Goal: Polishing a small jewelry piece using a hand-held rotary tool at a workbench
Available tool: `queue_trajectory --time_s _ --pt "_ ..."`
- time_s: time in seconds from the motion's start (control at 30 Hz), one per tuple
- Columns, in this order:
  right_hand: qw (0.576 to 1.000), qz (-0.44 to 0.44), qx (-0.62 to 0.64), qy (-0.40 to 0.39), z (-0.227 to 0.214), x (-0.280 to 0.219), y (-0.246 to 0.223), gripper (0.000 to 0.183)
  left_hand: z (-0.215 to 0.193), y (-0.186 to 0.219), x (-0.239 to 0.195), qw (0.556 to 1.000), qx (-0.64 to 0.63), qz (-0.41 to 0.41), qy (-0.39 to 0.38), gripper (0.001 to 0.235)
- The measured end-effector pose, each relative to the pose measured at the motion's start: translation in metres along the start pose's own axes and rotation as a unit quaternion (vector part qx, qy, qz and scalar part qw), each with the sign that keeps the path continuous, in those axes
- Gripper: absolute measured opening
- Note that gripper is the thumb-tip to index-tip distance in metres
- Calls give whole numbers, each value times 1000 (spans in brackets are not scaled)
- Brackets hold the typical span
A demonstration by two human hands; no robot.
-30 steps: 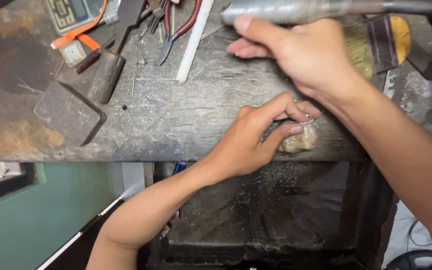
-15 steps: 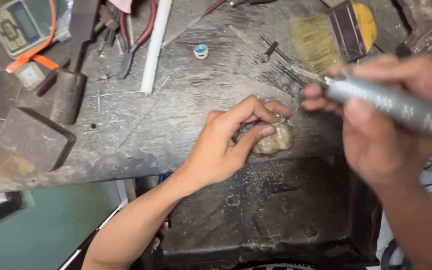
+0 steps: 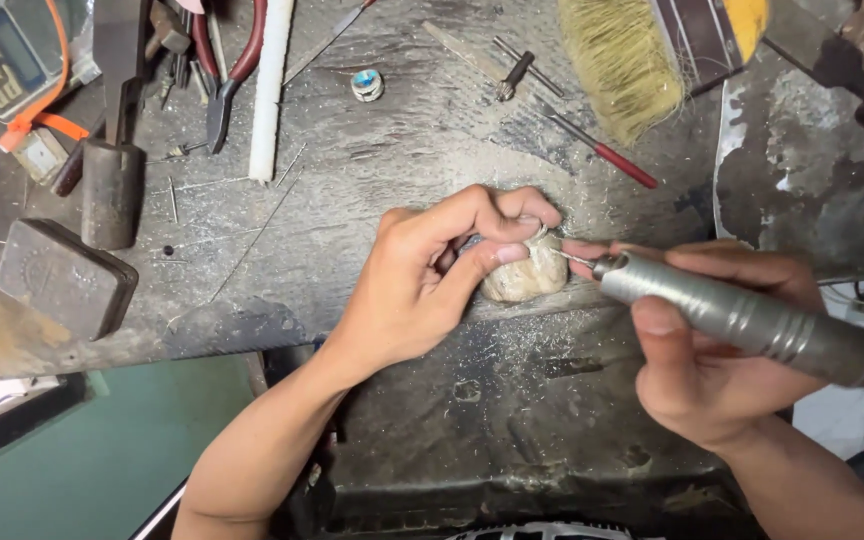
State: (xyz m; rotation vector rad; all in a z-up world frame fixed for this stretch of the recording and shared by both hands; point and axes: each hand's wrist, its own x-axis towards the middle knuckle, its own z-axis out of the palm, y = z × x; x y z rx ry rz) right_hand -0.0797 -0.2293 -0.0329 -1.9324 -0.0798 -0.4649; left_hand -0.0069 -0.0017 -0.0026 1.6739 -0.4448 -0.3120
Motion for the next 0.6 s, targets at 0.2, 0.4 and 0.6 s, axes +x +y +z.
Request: queue_trajectory --time_s 0.2,0.4,0.6 --pt "993 -18 67 -99 4 22 -22 32 0 3 2 1000 12 10 -6 11" --pt "995 -16 16 -97 -1 19 -17 39 0 3 2 1000 17 15 -5 13" --pt "983 -21 6 -181 -7 32 -33 31 3 0 3 998 19 61 7 12"
